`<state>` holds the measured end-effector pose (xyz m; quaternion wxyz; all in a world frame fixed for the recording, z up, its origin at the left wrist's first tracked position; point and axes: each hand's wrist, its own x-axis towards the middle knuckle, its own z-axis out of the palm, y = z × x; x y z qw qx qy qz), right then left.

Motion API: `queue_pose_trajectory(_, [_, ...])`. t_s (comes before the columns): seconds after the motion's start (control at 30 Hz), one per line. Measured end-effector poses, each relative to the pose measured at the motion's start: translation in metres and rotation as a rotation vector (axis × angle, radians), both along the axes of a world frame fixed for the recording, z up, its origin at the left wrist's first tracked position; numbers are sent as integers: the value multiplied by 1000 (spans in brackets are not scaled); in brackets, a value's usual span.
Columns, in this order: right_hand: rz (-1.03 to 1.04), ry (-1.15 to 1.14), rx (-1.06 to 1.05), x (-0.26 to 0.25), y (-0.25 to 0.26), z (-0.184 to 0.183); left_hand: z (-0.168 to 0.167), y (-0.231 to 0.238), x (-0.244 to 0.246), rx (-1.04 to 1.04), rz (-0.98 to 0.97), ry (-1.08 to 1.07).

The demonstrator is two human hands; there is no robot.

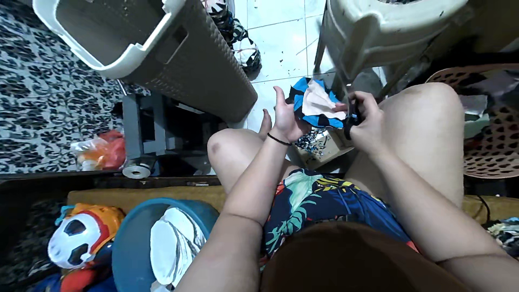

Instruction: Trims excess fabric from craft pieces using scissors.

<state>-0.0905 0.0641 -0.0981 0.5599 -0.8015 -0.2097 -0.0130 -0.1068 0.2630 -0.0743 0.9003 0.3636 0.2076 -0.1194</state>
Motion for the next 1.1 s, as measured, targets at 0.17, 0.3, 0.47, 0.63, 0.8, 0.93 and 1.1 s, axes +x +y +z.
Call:
queue_pose_trajectory(0.17, [-139,312,311,7,-6,4,-12,-6,3,272,-132,-34])
queue_pose_trajectory(0.3, [-132,373,429,11,-12,4,-24,1,8,306,-191,-141])
queue_pose_trajectory(0.47, [-122,374,416,8,-13,4,-9,13,5,263,-135,-194])
queue_pose_trajectory(0.63, [-134,355,403,9,-16,3,-3,24,1,377,-323,-228])
queue_pose_trajectory(0.8, [-111,330,333,9,-18,1,-1,21,2,512,-396,-172])
queue_pose_trajectory(0.93, [-102,356,294,9,-17,3,-4,18,13,561,-274,-80])
queue_pose_trajectory(1.1, [-110,372,280,9,-15,2,-4,24,14,380,-164,-88])
